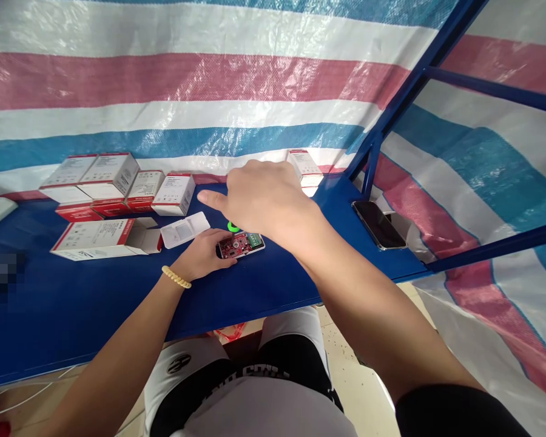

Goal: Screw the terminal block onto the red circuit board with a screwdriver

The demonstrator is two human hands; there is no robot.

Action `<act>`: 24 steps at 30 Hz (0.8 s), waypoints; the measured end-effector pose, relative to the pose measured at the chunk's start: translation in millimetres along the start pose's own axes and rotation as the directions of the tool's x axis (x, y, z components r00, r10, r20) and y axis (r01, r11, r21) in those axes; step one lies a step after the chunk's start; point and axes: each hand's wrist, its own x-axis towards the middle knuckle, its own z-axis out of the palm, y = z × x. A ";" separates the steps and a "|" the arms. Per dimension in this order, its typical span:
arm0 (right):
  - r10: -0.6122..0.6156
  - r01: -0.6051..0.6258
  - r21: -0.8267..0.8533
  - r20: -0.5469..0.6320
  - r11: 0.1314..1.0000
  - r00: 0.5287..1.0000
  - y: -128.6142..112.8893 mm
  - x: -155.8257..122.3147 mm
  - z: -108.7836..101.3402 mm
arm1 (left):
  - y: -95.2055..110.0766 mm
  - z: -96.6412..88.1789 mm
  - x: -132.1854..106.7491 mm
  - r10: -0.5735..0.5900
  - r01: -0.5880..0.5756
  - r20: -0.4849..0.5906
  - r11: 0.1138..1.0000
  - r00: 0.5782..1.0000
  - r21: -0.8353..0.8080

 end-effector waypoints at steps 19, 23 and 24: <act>-0.012 0.029 -0.039 0.373 0.999 0.928 -10.9 -2.6 -22.9 | 2.8 -1.5 0.5 0.019 -0.019 -0.002 1.000 1.000 0.016; 0.032 0.021 -0.223 0.232 0.975 0.972 -15.6 1.8 -17.2 | 3.4 -1.8 0.2 0.016 -0.016 -0.002 1.000 1.000 0.016; 0.051 0.001 -0.255 0.197 0.967 0.979 -15.7 4.0 -15.4 | 3.6 -1.8 0.2 0.011 -0.011 -0.002 1.000 1.000 0.014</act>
